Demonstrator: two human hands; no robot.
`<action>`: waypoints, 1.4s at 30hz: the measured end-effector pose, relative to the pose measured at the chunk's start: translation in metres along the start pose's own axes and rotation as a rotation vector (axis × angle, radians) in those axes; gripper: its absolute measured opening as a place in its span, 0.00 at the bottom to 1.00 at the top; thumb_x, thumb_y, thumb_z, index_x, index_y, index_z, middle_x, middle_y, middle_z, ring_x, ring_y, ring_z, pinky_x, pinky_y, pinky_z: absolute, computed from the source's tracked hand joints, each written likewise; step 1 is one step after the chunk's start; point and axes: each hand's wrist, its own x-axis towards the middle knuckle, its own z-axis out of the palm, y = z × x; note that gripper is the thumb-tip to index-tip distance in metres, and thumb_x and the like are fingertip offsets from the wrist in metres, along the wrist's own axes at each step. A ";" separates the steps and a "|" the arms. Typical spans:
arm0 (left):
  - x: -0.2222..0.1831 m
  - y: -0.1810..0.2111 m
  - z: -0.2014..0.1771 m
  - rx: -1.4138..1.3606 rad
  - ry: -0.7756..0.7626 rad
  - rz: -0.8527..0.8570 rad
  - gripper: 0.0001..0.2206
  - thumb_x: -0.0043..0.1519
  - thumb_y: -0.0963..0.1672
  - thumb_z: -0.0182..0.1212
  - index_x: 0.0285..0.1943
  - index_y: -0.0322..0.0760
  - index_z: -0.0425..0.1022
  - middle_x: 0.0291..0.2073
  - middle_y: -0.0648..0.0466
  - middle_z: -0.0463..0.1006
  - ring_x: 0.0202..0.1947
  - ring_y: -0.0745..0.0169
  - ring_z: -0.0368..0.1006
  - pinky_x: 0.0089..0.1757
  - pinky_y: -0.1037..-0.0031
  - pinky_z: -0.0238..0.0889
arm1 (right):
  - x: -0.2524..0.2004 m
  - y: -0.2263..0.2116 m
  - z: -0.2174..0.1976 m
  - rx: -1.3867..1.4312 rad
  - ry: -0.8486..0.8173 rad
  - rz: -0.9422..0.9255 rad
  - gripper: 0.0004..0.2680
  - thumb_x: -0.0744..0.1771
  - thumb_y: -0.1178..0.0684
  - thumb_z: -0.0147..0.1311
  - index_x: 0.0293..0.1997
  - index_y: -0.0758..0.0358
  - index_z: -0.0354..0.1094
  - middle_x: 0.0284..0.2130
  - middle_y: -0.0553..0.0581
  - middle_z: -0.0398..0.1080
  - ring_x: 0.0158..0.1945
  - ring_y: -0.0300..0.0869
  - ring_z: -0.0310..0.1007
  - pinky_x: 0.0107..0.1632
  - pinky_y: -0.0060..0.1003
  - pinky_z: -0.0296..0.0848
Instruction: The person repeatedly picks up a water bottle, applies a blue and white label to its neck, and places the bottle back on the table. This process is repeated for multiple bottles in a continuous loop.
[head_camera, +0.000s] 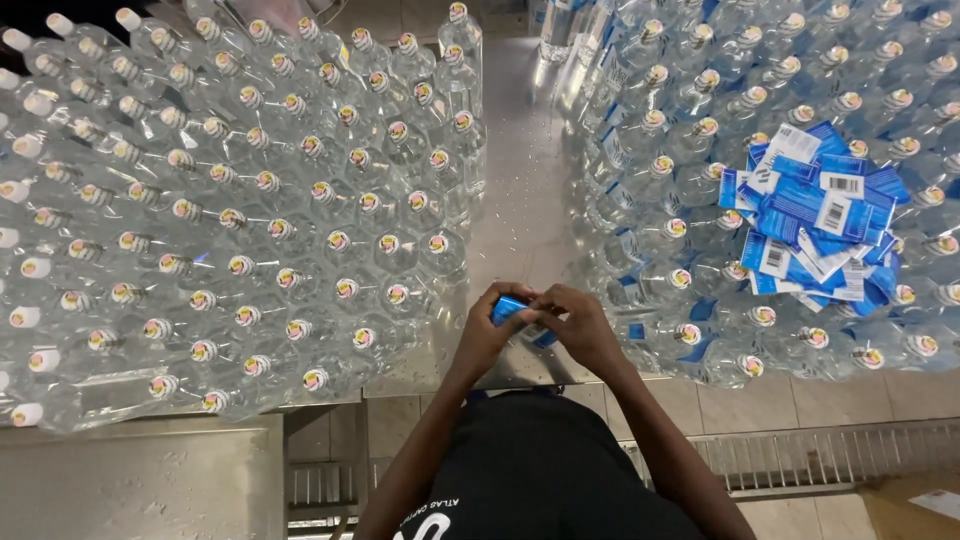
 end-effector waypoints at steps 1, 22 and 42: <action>0.001 -0.006 -0.002 0.000 0.002 -0.002 0.21 0.60 0.49 0.80 0.58 0.39 0.81 0.51 0.49 0.85 0.58 0.60 0.80 0.60 0.64 0.70 | 0.003 -0.001 -0.001 0.002 -0.002 0.001 0.05 0.66 0.62 0.69 0.43 0.67 0.77 0.35 0.63 0.80 0.42 0.56 0.84 0.47 0.50 0.83; -0.003 -0.006 -0.005 0.015 0.396 -0.071 0.20 0.58 0.47 0.84 0.31 0.40 0.71 0.25 0.54 0.79 0.29 0.70 0.75 0.34 0.74 0.70 | 0.005 0.013 0.020 0.096 0.027 0.182 0.08 0.74 0.51 0.59 0.46 0.64 0.79 0.37 0.66 0.79 0.46 0.56 0.83 0.52 0.53 0.81; 0.003 -0.036 -0.051 0.099 0.146 -0.019 0.11 0.64 0.42 0.76 0.35 0.33 0.76 0.28 0.46 0.82 0.32 0.63 0.78 0.39 0.68 0.75 | 0.008 0.019 0.001 0.268 0.055 0.362 0.08 0.69 0.54 0.69 0.50 0.66 0.82 0.38 0.66 0.82 0.46 0.45 0.82 0.54 0.45 0.81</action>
